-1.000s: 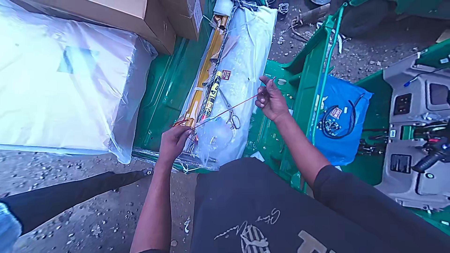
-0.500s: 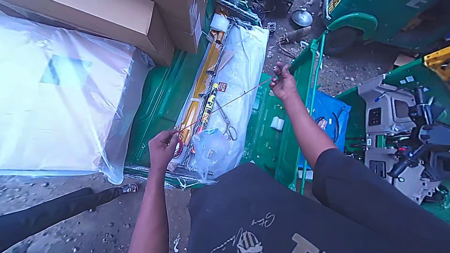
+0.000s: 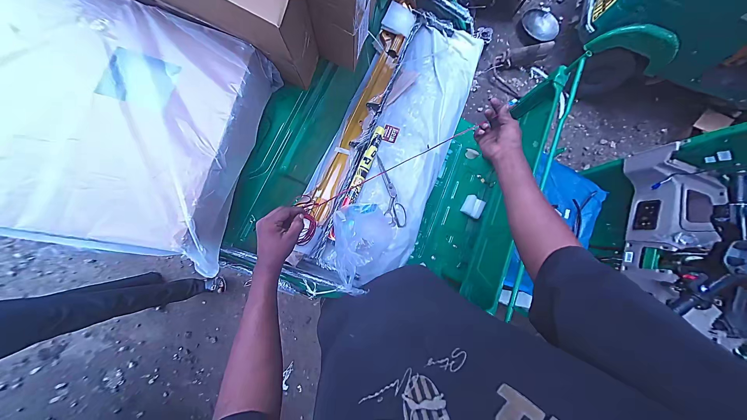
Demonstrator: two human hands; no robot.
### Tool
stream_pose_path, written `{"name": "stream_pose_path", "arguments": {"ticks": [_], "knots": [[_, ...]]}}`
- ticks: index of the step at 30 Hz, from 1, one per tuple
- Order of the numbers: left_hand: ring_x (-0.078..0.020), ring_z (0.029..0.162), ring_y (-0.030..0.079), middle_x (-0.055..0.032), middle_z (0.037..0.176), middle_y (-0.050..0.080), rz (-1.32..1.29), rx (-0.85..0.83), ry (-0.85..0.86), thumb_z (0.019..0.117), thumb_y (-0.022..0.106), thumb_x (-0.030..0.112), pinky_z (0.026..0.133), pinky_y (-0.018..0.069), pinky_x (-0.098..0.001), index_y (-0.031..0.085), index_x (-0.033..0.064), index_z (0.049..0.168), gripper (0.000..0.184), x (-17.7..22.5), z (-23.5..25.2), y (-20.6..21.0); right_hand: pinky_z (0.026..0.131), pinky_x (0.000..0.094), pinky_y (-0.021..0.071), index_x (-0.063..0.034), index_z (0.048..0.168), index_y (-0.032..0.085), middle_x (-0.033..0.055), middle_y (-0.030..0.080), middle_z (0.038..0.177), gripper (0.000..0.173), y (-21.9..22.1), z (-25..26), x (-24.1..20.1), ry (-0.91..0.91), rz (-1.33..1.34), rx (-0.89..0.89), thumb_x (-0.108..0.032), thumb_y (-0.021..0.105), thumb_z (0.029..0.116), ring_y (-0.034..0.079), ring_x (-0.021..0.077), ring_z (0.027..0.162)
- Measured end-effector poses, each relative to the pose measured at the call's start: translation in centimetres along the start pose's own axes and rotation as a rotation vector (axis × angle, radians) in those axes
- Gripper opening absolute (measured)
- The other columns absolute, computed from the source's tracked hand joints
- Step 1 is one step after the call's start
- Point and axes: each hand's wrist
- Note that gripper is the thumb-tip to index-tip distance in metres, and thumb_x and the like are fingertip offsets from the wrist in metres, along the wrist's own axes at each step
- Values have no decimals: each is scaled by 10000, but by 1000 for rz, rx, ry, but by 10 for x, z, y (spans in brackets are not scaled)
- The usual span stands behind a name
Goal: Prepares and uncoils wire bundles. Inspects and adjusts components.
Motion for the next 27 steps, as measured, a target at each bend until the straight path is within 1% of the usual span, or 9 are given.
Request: {"name": "stream_pose_path", "arguments": {"ticks": [4,7,9,13,17,20,22,24,27], "knots": [[-62,637,597,-38,843,714,-3,67,-32,954,605,201,614,522,-290,754,69,1010,207,4,-2,4,597,243,487,-235,1261,582,-45,639,899,367,4,0,7,27,-11,-11,-443,313,1123,549,78,627],[-72,514,443,35,638,585,66,104,-88,942,653,307,536,406,-341,795,157,1012,218,4,-3,7,599,252,498,-213,1256,592,-39,633,868,365,7,-1,13,32,-4,-31,-427,327,1124,554,85,624],[-137,505,450,16,618,586,156,91,-158,965,671,400,558,408,-451,810,241,1054,229,7,-3,5,605,249,501,-218,1250,586,-45,632,863,362,8,-3,18,49,-11,-64,-426,318,1126,560,79,632],[-285,787,708,-64,925,778,245,40,-205,1006,626,429,747,485,-633,802,269,1122,265,6,-4,0,615,250,510,-196,1251,603,-27,637,870,386,14,-16,30,79,-14,-109,-417,311,1128,574,88,645],[-374,1165,625,-159,1235,668,350,-147,-178,1013,573,209,981,475,-646,742,64,1083,234,-7,-3,-8,673,264,542,-160,1254,627,-12,651,876,384,24,-55,43,62,-43,-214,-360,323,1131,607,103,701],[-440,1305,533,-149,1419,599,518,-240,-230,976,603,100,1087,367,-693,713,78,1224,272,-3,-5,-2,687,268,563,-145,1263,629,-8,663,863,394,37,-96,58,89,-36,-329,-338,311,1133,628,100,714],[-384,1358,517,-130,1462,573,425,-198,-138,977,541,74,1133,371,-626,644,81,1348,385,14,-1,14,676,264,566,-128,1268,630,2,671,848,398,46,-121,65,110,-23,-393,-322,311,1132,633,98,703],[-274,1401,497,-91,1512,530,180,-209,-4,1043,478,214,1155,406,-526,568,99,1437,420,47,10,41,672,275,562,-100,1264,642,16,669,846,380,56,-144,70,134,-4,-456,-294,345,1127,628,108,696],[-194,1489,388,-3,1628,400,-117,-371,100,1056,499,428,1228,319,-520,358,177,1601,617,101,36,89,674,297,574,-60,1262,651,42,674,841,363,74,-167,74,165,16,-592,-274,398,1114,635,127,691]]}}
Point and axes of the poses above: each hand's wrist, its own z-axis towards the middle knuckle, its own y-axis out of the palm, x = y × z
